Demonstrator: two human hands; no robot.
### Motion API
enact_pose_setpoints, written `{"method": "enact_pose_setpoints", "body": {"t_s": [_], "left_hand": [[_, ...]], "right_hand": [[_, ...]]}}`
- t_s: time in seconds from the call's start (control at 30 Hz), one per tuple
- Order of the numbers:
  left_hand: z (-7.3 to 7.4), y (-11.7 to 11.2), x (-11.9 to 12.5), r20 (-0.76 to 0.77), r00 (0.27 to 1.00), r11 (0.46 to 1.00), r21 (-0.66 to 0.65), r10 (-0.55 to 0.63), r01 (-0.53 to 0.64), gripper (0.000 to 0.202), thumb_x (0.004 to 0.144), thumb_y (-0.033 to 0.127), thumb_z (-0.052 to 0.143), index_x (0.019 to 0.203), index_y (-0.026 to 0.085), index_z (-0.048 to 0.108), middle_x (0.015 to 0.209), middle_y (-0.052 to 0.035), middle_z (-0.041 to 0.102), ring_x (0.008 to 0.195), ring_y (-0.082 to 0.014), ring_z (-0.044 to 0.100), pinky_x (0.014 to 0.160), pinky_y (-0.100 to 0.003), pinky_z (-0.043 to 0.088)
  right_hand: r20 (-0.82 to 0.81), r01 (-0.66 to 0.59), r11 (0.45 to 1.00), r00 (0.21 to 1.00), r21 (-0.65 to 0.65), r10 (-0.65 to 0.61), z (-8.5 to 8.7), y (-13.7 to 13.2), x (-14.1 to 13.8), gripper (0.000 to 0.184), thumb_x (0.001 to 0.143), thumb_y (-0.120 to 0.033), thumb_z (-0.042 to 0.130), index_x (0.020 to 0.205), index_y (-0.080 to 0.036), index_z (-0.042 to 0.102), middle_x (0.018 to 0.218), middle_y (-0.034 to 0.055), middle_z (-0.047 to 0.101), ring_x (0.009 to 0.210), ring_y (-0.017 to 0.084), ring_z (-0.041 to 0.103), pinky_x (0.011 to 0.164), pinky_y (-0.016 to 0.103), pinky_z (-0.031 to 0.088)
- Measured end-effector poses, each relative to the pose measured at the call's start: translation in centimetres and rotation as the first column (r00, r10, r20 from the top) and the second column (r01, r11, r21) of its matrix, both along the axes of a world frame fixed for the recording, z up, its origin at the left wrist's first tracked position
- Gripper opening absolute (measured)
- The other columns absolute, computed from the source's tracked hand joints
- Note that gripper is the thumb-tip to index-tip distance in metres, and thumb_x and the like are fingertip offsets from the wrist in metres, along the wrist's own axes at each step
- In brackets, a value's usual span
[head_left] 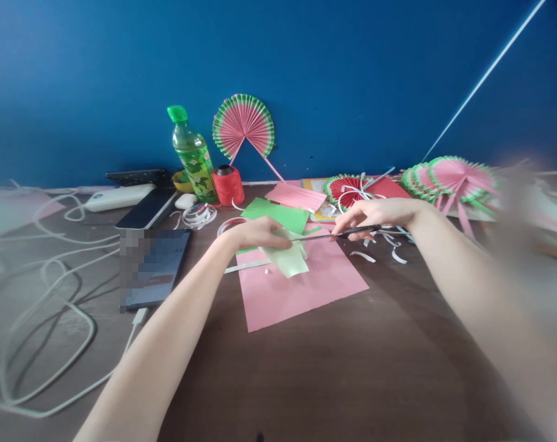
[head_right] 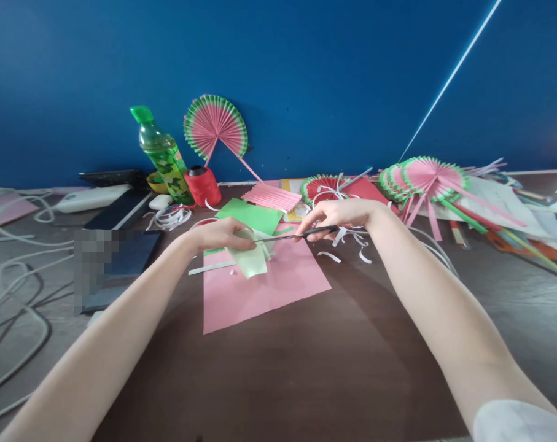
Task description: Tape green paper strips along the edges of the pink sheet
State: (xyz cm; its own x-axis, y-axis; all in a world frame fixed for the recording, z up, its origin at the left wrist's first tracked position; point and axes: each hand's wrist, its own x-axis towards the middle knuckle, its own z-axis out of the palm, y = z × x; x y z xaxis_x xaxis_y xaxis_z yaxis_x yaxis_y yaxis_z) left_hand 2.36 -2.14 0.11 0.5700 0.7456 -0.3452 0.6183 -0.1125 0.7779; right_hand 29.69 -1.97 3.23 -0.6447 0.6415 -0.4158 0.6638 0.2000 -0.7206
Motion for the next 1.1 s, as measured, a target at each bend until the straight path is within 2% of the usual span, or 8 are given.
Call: {"method": "enact_pose_setpoints", "body": {"t_s": [0.27,0.53,0.83,1.1], "left_hand": [[-0.09,-0.01,-0.07,0.005,1.000,1.000,-0.023,-0.005,0.005,0.021,0.062,0.034,0.065,0.072,0.015,0.065,0.073,-0.0032,0.067,0.068,-0.0169,0.061,0.063,-0.028,0.044],[0.02,0.02,-0.04,-0.005,0.999,0.999,0.004,-0.039,0.039,0.020,0.061,0.031,0.065,0.074,0.015,0.066,0.077,-0.0041,0.068,0.071,-0.0177,0.062,0.065,-0.028,0.044],[0.15,-0.09,0.00,-0.055,0.998,0.999,0.018,-0.043,0.044,0.025,0.061,0.034,0.065,0.077,0.015,0.065,0.081,-0.0054,0.068,0.075,-0.0189,0.062,0.066,-0.028,0.044],[0.21,-0.14,0.00,-0.057,0.997,0.998,0.025,-0.052,0.054,0.023,0.062,0.033,0.064,0.076,0.016,0.065,0.081,-0.0048,0.069,0.075,-0.0189,0.062,0.066,-0.028,0.044]], "right_hand": [[-0.013,-0.015,1.000,1.000,-0.019,0.014,-0.14,-0.03,-0.21,0.047,0.067,-0.048,0.068,0.106,-0.023,0.069,0.098,0.0062,0.064,0.055,0.006,0.046,0.050,0.024,0.045],[-0.004,-0.026,0.999,1.000,-0.037,0.026,-0.24,0.19,-0.07,0.047,0.067,-0.048,0.068,0.107,-0.022,0.069,0.095,0.0059,0.065,0.053,0.005,0.044,0.049,0.023,0.043],[0.036,-0.073,0.996,0.997,-0.045,0.074,-0.55,0.59,0.05,0.053,0.070,-0.050,0.065,0.114,-0.020,0.065,0.100,0.0082,0.064,0.053,0.005,0.046,0.050,0.023,0.044],[0.007,-0.058,0.997,0.998,-0.042,0.058,-0.67,0.55,0.04,0.047,0.069,-0.048,0.067,0.108,-0.022,0.068,0.097,0.0057,0.064,0.050,0.004,0.044,0.048,0.022,0.043]]}}
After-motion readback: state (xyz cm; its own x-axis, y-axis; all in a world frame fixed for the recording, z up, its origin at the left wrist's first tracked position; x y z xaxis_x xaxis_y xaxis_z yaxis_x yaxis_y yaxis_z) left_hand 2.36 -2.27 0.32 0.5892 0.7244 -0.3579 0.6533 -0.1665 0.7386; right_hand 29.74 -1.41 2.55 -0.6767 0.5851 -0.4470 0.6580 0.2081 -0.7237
